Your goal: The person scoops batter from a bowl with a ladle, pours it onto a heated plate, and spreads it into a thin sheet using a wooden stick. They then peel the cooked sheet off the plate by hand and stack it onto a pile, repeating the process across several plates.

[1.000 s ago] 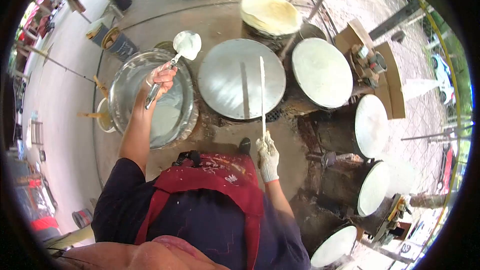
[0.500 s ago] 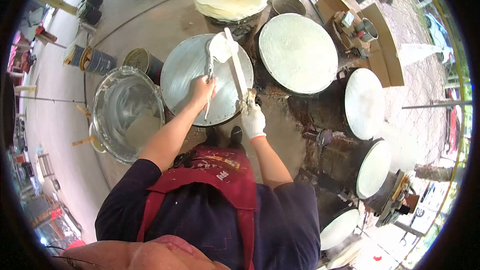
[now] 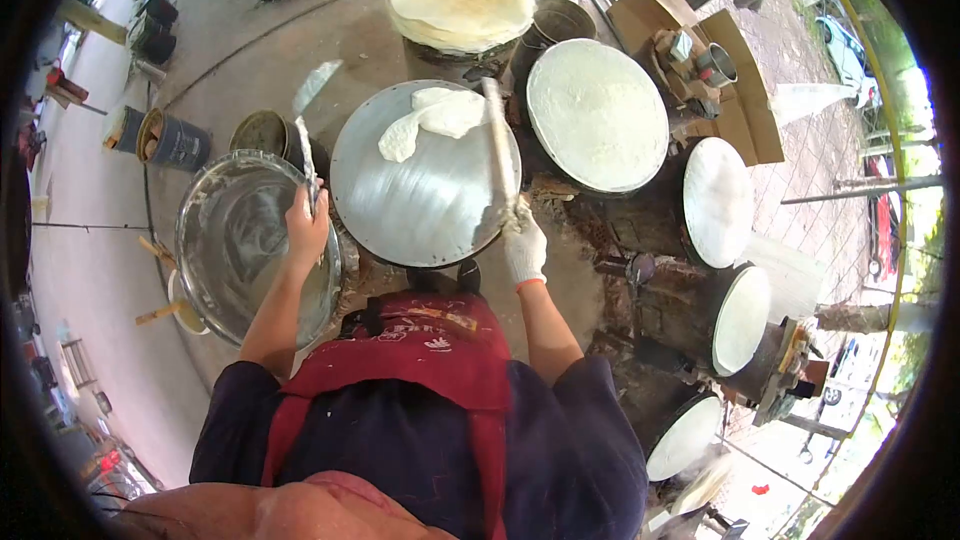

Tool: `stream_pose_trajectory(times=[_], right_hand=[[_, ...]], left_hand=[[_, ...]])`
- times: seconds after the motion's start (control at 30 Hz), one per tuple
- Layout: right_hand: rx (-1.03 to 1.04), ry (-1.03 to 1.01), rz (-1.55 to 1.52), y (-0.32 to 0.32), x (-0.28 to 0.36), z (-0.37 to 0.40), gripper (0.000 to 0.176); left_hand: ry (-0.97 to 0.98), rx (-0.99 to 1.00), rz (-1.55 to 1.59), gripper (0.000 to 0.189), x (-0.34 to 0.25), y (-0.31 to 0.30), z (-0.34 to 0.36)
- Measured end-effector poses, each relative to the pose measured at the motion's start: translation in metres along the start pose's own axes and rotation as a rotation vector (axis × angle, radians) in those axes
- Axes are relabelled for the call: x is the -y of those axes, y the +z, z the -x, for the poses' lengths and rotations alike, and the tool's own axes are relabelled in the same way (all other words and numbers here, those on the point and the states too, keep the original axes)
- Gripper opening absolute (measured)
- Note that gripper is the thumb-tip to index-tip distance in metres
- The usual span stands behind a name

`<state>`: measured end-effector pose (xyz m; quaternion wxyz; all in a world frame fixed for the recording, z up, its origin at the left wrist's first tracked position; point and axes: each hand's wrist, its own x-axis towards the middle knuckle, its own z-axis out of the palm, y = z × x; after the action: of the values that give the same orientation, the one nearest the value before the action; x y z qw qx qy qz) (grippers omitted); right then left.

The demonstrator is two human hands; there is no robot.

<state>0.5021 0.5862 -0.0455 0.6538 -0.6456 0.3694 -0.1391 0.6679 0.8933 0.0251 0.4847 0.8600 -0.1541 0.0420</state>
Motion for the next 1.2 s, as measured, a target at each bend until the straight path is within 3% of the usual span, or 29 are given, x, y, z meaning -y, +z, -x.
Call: stream_pose_trajectory(times=[0.07, 0.13, 0.2, 0.27, 0.33, 0.37, 0.43, 0.47, 0.5, 0.53, 0.6, 0.67, 0.7, 0.73, 0.8, 0.87, 1.0, 1.07, 1.13, 1.17, 1.2], right_hand=[[0.059, 0.162, -0.241, 0.010, -0.030, -0.009, 0.037], [0.119, 0.176, 0.047, 0.054, -0.020, 0.000, 0.032], [0.212, 0.231, 0.054, 0.077, 0.003, 0.001, 0.039], [0.108, 0.068, 0.611, 0.068, 0.021, -0.009, 0.040], [0.011, -0.031, 0.667, 0.034, 0.010, -0.023, 0.039], [0.078, 0.045, 0.054, 0.026, -0.019, -0.037, 0.039], [0.121, 0.095, -0.111, 0.036, -0.025, -0.033, 0.038], [0.101, 0.060, 0.340, 0.062, 0.010, -0.008, 0.036], [0.209, 0.122, 0.064, 0.080, 0.025, 0.001, 0.034], [0.291, 0.198, -0.089, 0.089, -0.002, -0.012, 0.036], [0.373, 0.063, 0.032, 0.081, -0.027, -0.035, 0.037], [0.368, 0.027, 0.750, 0.046, 0.046, -0.036, 0.031], [0.283, -0.141, 0.837, 0.024, 0.044, -0.047, 0.031], [0.315, -0.088, 0.378, 0.009, 0.029, -0.065, 0.031], [0.448, 0.222, -0.295, -0.010, -0.041, -0.109, 0.030], [0.546, 0.212, 0.087, 0.025, 0.024, -0.067, 0.030], [0.733, 0.204, 0.072, 0.027, 0.007, -0.087, 0.031], [0.703, 0.147, 0.144, 0.006, 0.057, -0.103, 0.029], [0.644, 0.078, 0.076, -0.017, 0.017, -0.165, 0.029], [0.796, 0.323, -0.209, -0.013, -0.023, -0.197, 0.030], [0.865, 0.313, -0.174, -0.001, -0.011, -0.187, 0.031]], left_hand=[[-0.085, 0.119, 0.036, 0.019, 0.005, -0.009, 0.008], [-0.091, 0.152, 0.072, 0.018, 0.011, -0.010, 0.014], [-0.131, 0.168, 0.127, 0.018, 0.019, -0.009, 0.026], [-0.243, 0.152, 0.113, 0.017, 0.005, -0.026, 0.034], [-0.328, 0.090, 0.140, 0.016, 0.006, -0.040, 0.047], [-0.467, 0.102, 0.272, 0.015, 0.002, -0.048, 0.050], [-0.367, 0.047, 0.217, 0.015, 0.024, -0.050, 0.062], [-0.319, 0.023, 0.186, 0.015, 0.030, -0.049, 0.067], [-0.373, 0.020, 0.132, 0.015, 0.023, -0.050, 0.070], [-0.412, 0.028, 0.098, 0.014, 0.020, -0.051, 0.074], [-0.486, 0.041, 0.034, 0.016, 0.015, -0.053, 0.084], [-0.459, -0.003, -0.110, 0.017, 0.001, -0.056, 0.097], [-0.445, -0.025, -0.187, 0.019, -0.005, -0.056, 0.103], [-0.443, -0.077, -0.154, 0.020, -0.004, -0.052, 0.111], [-0.440, -0.162, -0.101, 0.021, 0.000, -0.045, 0.131], [-0.573, -0.175, 0.013, 0.023, -0.019, -0.037, 0.131], [-0.686, -0.263, 0.232, 0.023, -0.035, -0.020, 0.142], [-0.673, -0.284, 0.174, 0.022, -0.036, -0.018, 0.147], [-0.692, -0.305, 0.169, 0.020, -0.042, -0.013, 0.152], [-0.715, -0.309, 0.193, 0.019, -0.050, -0.011, 0.151], [-0.731, -0.315, 0.218, 0.018, -0.055, -0.009, 0.150]])
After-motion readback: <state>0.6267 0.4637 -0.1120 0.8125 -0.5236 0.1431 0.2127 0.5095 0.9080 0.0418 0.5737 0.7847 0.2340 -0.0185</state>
